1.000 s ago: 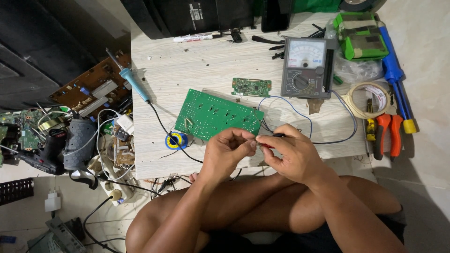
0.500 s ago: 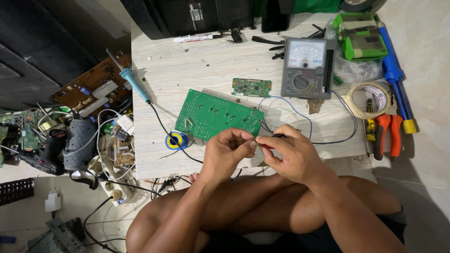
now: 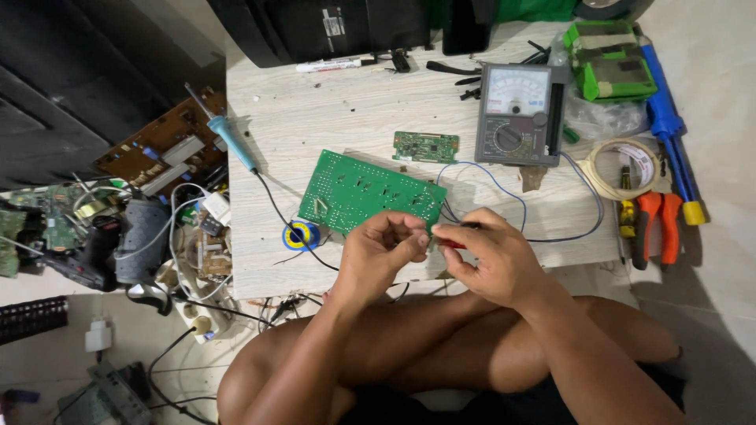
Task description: The person sits on the floor and uses a multimeter to test a small green circuit board. They hold the board with one hand and touch the probes to various points on the board with the other hand.
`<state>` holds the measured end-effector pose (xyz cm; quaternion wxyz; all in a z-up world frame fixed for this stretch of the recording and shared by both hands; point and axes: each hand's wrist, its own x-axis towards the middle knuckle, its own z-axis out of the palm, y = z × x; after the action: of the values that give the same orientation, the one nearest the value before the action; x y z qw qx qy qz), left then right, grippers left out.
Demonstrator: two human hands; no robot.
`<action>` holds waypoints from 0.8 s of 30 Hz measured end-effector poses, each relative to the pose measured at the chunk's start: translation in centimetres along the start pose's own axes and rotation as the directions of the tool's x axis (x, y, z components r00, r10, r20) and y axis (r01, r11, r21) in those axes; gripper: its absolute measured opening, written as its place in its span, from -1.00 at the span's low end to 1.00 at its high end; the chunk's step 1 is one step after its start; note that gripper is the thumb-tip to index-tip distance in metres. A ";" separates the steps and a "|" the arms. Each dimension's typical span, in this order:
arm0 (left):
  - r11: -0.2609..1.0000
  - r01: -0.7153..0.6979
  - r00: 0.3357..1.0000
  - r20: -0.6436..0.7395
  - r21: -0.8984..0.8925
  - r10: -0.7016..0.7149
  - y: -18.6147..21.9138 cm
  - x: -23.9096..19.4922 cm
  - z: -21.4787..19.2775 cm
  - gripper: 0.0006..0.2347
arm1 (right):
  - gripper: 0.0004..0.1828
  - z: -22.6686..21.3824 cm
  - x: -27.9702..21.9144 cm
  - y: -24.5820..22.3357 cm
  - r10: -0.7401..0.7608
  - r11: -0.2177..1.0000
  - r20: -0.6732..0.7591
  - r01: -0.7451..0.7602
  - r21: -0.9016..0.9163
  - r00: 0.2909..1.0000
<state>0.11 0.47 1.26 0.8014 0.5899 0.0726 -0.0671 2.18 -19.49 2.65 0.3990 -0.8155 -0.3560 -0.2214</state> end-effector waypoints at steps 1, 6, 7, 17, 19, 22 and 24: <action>1.000 -0.004 1.000 -0.008 -0.003 0.004 0.3 0.1 -0.3 -0.80 | -0.72 -0.3 0.3 -0.3 0.010 1.000 -0.003 -0.010 -0.002 1.000; 0.997 -0.057 0.997 -0.040 0.042 0.059 1.9 0.6 -2.4 -0.75 | -0.74 -1.5 1.1 -0.7 0.017 1.000 -0.039 -0.018 -0.012 0.999; 0.995 -0.076 0.993 -0.082 0.060 0.081 2.8 0.5 -2.5 -0.75 | -0.75 -1.9 1.3 -0.9 0.027 1.000 -0.047 -0.028 -0.009 0.999; 0.740 -0.057 0.899 -0.287 0.671 0.330 9.6 3.1 -3.8 -0.83 | -0.78 -5.4 0.3 -2.0 -0.031 0.999 -0.221 0.034 0.009 0.975; 0.581 0.032 0.890 -0.288 0.813 0.354 7.6 7.8 -6.1 -0.83 | -0.78 -5.8 -0.6 -1.4 -0.012 1.000 -0.216 0.012 -0.005 0.976; 0.328 0.214 0.889 -0.322 0.920 0.324 5.0 13.2 -7.4 -0.85 | -0.78 -6.5 -1.7 -0.7 0.030 1.000 -0.211 -0.031 -0.002 0.977; 0.253 0.285 0.892 -0.353 0.925 0.284 3.6 16.2 -8.2 -0.88 | -0.79 -6.9 -1.8 -0.2 0.040 0.999 -0.224 -0.039 0.009 0.974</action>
<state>16.33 8.98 -0.97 0.2288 0.9516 0.2007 0.0420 0.29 -25.72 5.64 0.4428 -0.7913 -0.2932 -0.3030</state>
